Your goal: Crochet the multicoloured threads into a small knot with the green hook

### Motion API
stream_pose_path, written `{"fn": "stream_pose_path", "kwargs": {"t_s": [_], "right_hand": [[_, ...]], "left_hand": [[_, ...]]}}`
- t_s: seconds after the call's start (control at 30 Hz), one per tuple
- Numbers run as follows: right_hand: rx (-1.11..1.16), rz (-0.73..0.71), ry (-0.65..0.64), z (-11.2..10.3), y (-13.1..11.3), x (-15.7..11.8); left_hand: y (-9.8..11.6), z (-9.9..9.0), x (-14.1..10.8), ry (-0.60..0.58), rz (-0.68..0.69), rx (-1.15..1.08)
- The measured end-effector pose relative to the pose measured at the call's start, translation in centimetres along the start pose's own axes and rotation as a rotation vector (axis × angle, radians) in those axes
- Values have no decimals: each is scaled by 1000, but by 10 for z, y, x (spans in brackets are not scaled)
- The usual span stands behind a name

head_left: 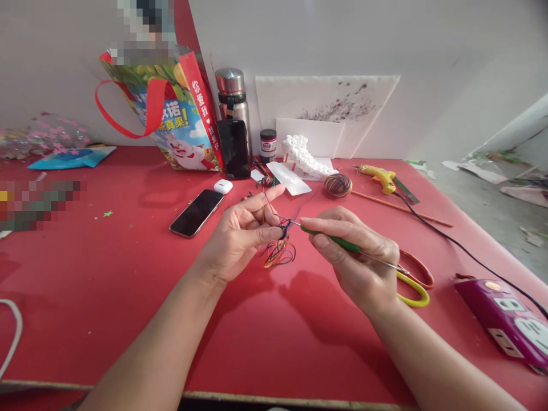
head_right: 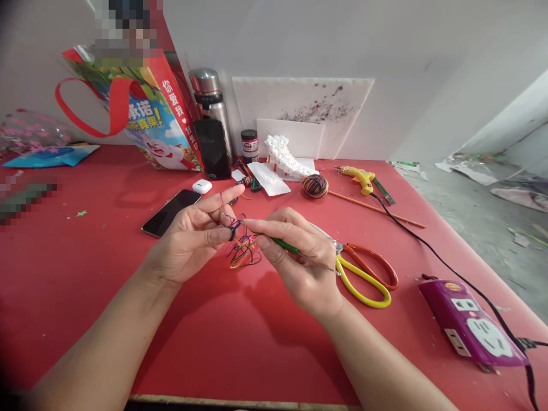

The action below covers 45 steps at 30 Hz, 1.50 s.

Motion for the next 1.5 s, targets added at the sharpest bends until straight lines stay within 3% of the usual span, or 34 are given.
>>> {"fn": "stream_pose_path", "kwargs": {"t_s": [0.8,1.17,1.5], "right_hand": [[-77,-17,-12,-11,-11,8],[134,40,-89,-17,3,11],[319,161,-146,-19,22,15]], "left_hand": [[16,-5,-1,24,80,181],[11,1,-3,-36,1,95],[-3,16,-2,-204,-93,-9]]}}
Point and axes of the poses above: each hand's wrist, its own x-axis towards the middle knuckle, its own z-axis out of the palm, y = z × x, the point moved 10 cm from there along x, towards the middle knuckle, and after that the axes turned 13 degrees about -y, right-handed, at the moved point
